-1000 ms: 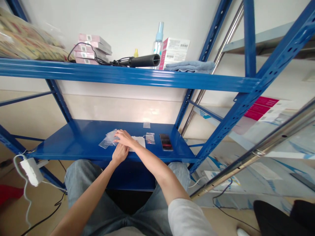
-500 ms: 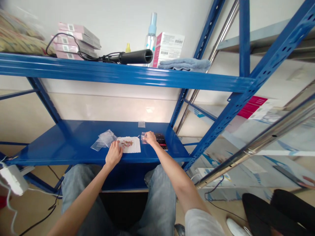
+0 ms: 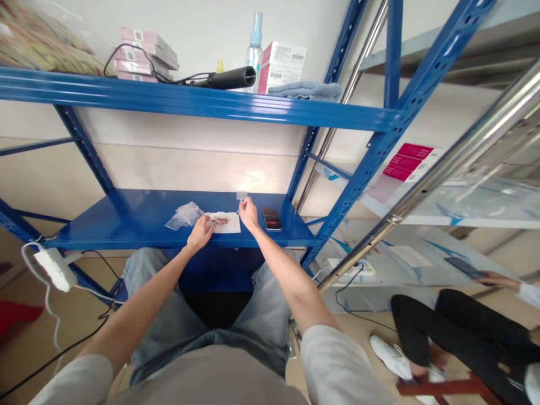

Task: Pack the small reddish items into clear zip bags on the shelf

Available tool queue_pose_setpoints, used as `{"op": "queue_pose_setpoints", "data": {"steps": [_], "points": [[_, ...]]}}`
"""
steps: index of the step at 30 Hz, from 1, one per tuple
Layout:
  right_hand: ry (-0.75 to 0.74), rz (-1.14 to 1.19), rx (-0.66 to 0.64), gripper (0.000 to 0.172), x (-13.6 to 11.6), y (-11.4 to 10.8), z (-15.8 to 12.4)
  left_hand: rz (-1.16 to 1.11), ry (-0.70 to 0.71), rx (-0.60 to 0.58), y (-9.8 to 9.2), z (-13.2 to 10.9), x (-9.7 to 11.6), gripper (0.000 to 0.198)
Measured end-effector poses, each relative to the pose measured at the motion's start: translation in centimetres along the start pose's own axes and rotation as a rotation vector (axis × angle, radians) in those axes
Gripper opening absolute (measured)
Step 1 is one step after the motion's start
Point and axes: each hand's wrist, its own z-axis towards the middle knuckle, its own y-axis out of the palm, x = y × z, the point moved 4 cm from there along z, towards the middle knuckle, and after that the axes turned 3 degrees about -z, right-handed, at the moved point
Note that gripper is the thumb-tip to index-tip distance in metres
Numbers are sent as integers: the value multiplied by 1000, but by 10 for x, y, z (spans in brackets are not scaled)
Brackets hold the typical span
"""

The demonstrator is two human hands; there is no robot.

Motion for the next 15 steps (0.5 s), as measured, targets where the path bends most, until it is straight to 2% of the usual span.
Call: {"op": "queue_pose_setpoints", "data": {"steps": [4, 8, 11, 15], "points": [[-35, 200, -32, 15, -30, 24, -47, -262, -33, -13, -4, -11, 4, 23], [-17, 427, -60, 22, -53, 52, -101, -512, -97, 23, 4, -41, 9, 33], [46, 621, -62, 27, -56, 65, -142, -666, -182, 35, 15, -76, 7, 47], [152, 785, -68, 36, -41, 70, -182, -827, -305, 8, 31, -115, 1, 54]]}}
